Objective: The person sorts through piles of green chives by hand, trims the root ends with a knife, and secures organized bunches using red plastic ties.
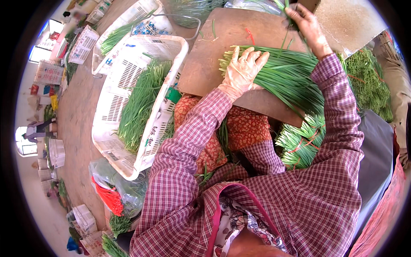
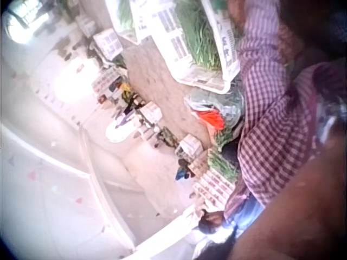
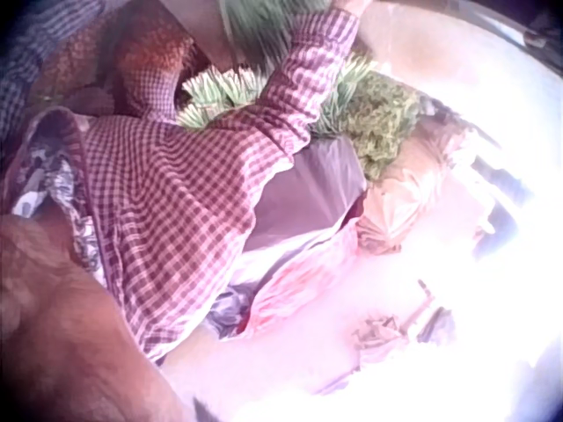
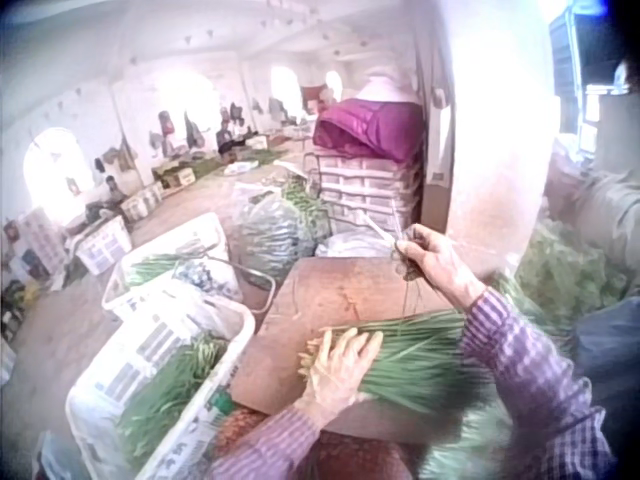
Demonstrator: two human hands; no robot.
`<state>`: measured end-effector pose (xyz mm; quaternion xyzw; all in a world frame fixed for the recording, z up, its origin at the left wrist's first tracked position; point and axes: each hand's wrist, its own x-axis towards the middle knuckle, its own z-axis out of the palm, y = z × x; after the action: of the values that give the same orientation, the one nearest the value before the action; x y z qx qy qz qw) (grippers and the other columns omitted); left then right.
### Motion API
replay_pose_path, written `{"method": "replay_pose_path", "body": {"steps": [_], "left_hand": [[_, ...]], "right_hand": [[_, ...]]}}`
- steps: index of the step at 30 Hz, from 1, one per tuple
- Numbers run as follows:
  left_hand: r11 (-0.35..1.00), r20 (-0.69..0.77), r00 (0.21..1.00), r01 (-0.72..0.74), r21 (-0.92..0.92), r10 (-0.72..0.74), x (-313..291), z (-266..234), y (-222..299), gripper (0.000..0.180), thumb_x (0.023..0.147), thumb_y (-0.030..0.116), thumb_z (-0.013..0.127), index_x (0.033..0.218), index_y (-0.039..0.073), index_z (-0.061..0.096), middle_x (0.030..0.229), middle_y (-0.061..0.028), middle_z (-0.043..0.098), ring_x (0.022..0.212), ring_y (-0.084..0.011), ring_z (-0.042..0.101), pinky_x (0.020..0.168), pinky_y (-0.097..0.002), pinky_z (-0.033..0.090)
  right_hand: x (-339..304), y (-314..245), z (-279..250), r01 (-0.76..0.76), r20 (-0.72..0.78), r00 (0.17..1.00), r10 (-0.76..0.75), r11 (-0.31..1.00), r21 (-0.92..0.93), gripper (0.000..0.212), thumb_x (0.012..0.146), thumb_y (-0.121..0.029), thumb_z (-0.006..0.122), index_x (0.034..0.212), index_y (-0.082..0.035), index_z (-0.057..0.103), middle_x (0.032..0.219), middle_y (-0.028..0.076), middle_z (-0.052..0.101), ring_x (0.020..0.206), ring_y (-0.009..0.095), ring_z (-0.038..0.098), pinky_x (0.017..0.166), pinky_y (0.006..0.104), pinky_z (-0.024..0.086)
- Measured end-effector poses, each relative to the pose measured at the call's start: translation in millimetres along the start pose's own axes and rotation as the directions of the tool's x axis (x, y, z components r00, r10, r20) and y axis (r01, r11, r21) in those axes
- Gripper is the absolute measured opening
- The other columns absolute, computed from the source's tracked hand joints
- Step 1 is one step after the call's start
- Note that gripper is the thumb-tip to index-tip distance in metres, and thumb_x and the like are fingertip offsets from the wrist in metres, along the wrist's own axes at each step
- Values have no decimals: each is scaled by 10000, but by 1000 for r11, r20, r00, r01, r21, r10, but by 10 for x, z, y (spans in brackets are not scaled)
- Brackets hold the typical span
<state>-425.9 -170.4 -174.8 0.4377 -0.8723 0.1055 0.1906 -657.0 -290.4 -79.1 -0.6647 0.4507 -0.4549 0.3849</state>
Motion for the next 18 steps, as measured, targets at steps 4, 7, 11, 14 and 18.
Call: {"method": "replay_pose_path", "body": {"steps": [4, 7, 11, 14, 18], "left_hand": [[1000, 3, 1000, -24, 7, 24, 96, 56, 43, 1141, 494, 457, 872, 1462, 176, 337, 1294, -16, 480, 1276, -232, 420, 1130, -522, 253], [1000, -19, 1000, -15, -11, 15, 60, 67, 42, 1140, 491, 469, 869, 1461, 185, 342, 1307, -19, 472, 1284, -237, 412, 1132, -529, 252], [1000, -53, 998, 21, -14, -22, -8, 72, -4, 1163, 486, 495, 861, 1467, 161, 333, 1399, -37, 423, 1344, -249, 355, 1144, -530, 224], [997, -103, 992, 76, -15, -77, 33, 31, 75, 1207, 476, 547, 845, 1470, 109, 318, 1496, -61, 335, 1397, -262, 288, 1151, -529, 205], [994, -129, 986, 109, -16, -110, 164, -31, 139, 1330, 448, 622, 827, 1485, 27, 243, 1549, -154, 234, 1436, -323, 216, 1161, -537, 176]], "right_hand": [[31, -928, -177, 296, -254, 914, -315, 949, -111, 117, 990, -189, 534, 971, -77, 566, 764, -28, 549, 615, 41, 464, 522, 205, 388], [102, -1304, -282, 493, -162, 723, -671, 667, -559, 176, 993, -201, 539, 989, -26, 552, 780, 2, 560, 711, 127, 534, 635, 278, 464], [82, -875, 49, 433, 200, 848, -490, 425, -795, 252, 957, -212, 587, 1163, -67, 601, 997, 146, 683, 873, 256, 663, 761, 300, 513], [-129, -120, 449, 444, 339, 896, -286, 592, -673, 253, 899, -204, 644, 1085, -32, 637, 965, 226, 667, 849, 327, 677, 760, 389, 532], [-271, 728, 487, 419, 418, 893, -169, 653, -631, 235, 896, -243, 608, 933, -20, 672, 834, 266, 644, 798, 403, 645, 710, 472, 518]]}}
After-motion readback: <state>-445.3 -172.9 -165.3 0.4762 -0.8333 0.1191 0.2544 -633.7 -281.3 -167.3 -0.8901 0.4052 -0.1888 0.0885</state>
